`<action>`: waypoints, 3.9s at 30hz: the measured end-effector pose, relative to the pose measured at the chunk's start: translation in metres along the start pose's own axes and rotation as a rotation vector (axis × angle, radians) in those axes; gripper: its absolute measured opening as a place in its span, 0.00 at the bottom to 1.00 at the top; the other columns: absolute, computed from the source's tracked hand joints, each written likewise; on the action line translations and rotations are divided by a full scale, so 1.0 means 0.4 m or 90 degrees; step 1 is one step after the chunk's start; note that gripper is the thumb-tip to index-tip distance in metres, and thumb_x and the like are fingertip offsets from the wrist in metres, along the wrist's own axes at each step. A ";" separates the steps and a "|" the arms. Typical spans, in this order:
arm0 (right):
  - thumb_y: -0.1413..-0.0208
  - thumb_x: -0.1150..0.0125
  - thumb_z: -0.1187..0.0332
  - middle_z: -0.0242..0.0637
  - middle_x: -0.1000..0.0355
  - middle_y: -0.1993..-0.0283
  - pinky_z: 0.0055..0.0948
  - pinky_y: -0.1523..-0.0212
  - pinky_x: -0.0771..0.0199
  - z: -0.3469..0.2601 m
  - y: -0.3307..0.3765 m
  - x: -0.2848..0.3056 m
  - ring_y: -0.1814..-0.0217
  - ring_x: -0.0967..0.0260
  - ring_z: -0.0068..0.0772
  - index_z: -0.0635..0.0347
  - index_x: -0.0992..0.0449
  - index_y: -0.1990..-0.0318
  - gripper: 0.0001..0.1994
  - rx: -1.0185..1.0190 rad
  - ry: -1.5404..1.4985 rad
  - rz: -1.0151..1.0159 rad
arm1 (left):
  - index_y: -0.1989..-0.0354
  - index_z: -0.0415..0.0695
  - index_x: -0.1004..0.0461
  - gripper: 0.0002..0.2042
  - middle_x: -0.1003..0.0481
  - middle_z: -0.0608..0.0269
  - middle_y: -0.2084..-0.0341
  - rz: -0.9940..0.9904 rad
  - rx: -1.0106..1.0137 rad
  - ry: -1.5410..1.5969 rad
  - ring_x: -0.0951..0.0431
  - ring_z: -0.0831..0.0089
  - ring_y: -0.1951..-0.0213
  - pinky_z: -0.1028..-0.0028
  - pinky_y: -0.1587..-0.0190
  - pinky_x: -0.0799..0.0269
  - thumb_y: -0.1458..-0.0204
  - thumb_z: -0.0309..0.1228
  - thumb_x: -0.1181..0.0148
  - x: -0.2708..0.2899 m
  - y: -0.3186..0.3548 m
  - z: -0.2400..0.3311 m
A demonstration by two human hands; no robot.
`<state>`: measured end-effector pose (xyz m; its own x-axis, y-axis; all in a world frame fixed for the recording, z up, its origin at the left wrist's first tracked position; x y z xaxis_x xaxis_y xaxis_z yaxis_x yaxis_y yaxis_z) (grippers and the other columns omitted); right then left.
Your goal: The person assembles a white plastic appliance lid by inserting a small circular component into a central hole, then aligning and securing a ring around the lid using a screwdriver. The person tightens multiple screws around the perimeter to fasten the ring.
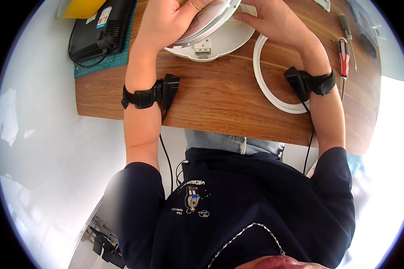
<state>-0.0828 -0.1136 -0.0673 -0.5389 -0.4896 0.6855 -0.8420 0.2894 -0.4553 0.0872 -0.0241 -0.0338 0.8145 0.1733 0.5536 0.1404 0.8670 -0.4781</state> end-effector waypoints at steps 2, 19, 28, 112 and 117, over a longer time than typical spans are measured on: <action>0.51 0.31 0.73 0.49 0.23 0.63 0.48 0.55 0.25 -0.003 -0.001 -0.001 0.58 0.25 0.58 0.64 0.20 0.61 0.09 0.018 -0.035 0.016 | 0.66 0.37 0.28 0.10 0.36 0.61 0.63 -0.003 -0.094 -0.082 0.34 0.73 0.64 0.76 0.62 0.36 0.35 0.30 0.39 0.015 -0.007 0.000; 0.36 0.41 0.75 0.40 0.21 0.55 0.29 0.53 0.23 0.097 0.032 0.019 0.53 0.24 0.29 0.67 0.21 0.50 0.10 -0.300 -0.147 0.195 | 0.69 0.40 0.26 0.08 0.34 0.55 0.65 -0.066 -0.056 -0.204 0.30 0.58 0.63 0.63 0.58 0.33 0.48 0.26 0.30 -0.042 -0.008 0.018; 0.35 0.37 0.66 0.46 0.20 0.55 0.33 0.55 0.20 0.092 0.033 -0.015 0.57 0.21 0.34 0.69 0.27 0.42 0.19 -0.341 -0.181 0.158 | 0.62 0.39 0.26 0.12 0.33 0.54 0.64 -0.103 -0.009 -0.202 0.30 0.57 0.61 0.64 0.56 0.32 0.48 0.28 0.29 -0.074 -0.002 0.015; 0.30 0.41 0.66 0.39 0.20 0.52 0.25 0.51 0.23 0.118 0.049 -0.057 0.51 0.25 0.22 0.71 0.31 0.38 0.20 -0.341 -0.470 0.223 | 0.36 0.31 0.39 0.34 0.24 0.48 0.48 0.324 0.287 0.242 0.19 0.68 0.50 0.69 0.48 0.18 0.50 0.24 0.26 0.057 0.118 -0.145; 0.30 0.41 0.67 0.39 0.20 0.52 0.26 0.50 0.24 0.110 0.047 -0.055 0.52 0.25 0.23 0.69 0.30 0.38 0.19 -0.342 -0.475 0.235 | 0.36 0.32 0.38 0.34 0.24 0.49 0.49 0.322 0.256 0.279 0.19 0.69 0.50 0.69 0.47 0.18 0.50 0.24 0.26 0.057 0.119 -0.156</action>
<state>-0.0856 -0.1334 -0.1160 -0.7713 -0.6330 -0.0659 -0.6231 0.7722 -0.1241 0.1477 -0.0081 -0.0865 0.8852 0.4646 -0.0253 -0.4535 0.8493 -0.2704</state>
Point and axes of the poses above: each hand's wrist, its own y-axis away from the middle knuckle, its own x-axis out of the back of the hand, z = x × y, the point moved 5 cm from there along -y, towards the middle knuckle
